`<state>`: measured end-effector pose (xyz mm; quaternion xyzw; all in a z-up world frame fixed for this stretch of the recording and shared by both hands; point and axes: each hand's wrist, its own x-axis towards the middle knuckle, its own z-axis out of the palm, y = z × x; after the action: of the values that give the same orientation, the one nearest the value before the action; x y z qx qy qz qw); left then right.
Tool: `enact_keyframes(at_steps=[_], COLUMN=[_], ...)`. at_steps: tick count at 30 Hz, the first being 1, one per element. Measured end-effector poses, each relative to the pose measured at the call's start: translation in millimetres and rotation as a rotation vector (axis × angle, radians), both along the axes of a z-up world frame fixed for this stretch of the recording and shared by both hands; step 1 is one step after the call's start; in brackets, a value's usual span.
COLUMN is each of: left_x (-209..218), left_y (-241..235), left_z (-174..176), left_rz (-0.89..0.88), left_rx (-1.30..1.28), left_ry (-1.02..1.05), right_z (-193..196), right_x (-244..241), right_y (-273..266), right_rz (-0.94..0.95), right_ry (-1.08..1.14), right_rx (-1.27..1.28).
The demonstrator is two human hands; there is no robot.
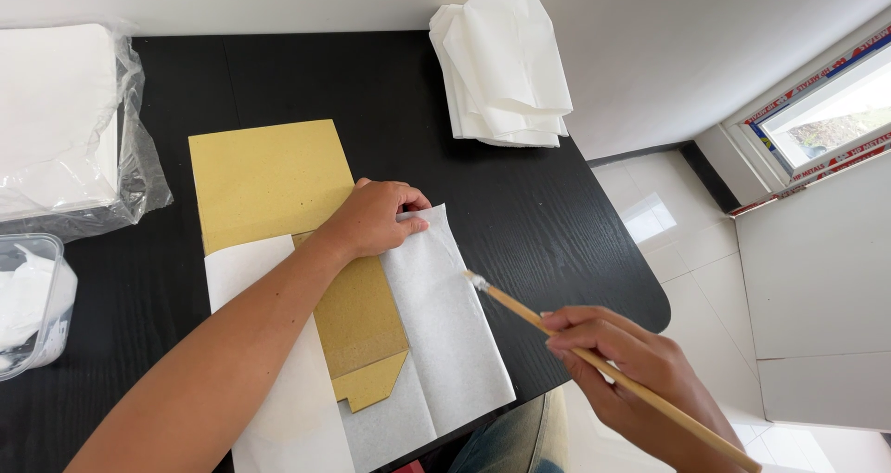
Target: The person applies white glue to the edges of a white paper sheet using a brush, then folds the paper over a yellow cardboard piece. They smooth the paper and fold the corners to secure the attachment.
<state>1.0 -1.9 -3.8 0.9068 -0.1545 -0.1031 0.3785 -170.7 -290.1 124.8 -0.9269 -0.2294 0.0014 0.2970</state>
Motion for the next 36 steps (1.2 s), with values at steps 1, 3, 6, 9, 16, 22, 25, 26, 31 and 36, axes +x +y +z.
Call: enact_keyframes(at_steps=[1,3,6,9,16,22,25,26,31,36], left_x=[-1,-1,0,0,1,2,0,-1,0,1], left_y=[0,-1,-1,1,0,-1,-2,-1,-1,0], left_z=[1,2,2,4,-2,-2,-3,-2,-2,-5], left_rz=[0.001,-0.005,-0.001,0.001,-0.008,-0.002,0.003,0.016,0.016,0.013], left_rx=[0.007,0.014,0.026,0.038,0.036,0.053,0.047,0.043,0.046,0.032], left_ry=[-0.004,-0.008,-0.020,-0.009,-0.028,-0.032,-0.035,-0.030,-0.022,-0.025], right_z=[0,-3,-9,-6,-6,-7,-12,-14,-16,-4], right_x=[1,4,7,1,-24,-17,-15,-13,-26,-41], right_y=[4,7,7,3,-28,-19,-20,-21,-45,-54], right_rz=[-0.019,-0.043,0.013,0.016,0.088,0.014,0.033,0.051,0.060,0.069], right_ry=[-0.048,-0.096,-0.038,-0.015,-0.007,-0.082,-0.035,-0.017,0.032,0.174], right_rx=[0.023,0.046,0.063,0.003,-0.093,-0.014,0.012,0.003,-0.093,-0.050])
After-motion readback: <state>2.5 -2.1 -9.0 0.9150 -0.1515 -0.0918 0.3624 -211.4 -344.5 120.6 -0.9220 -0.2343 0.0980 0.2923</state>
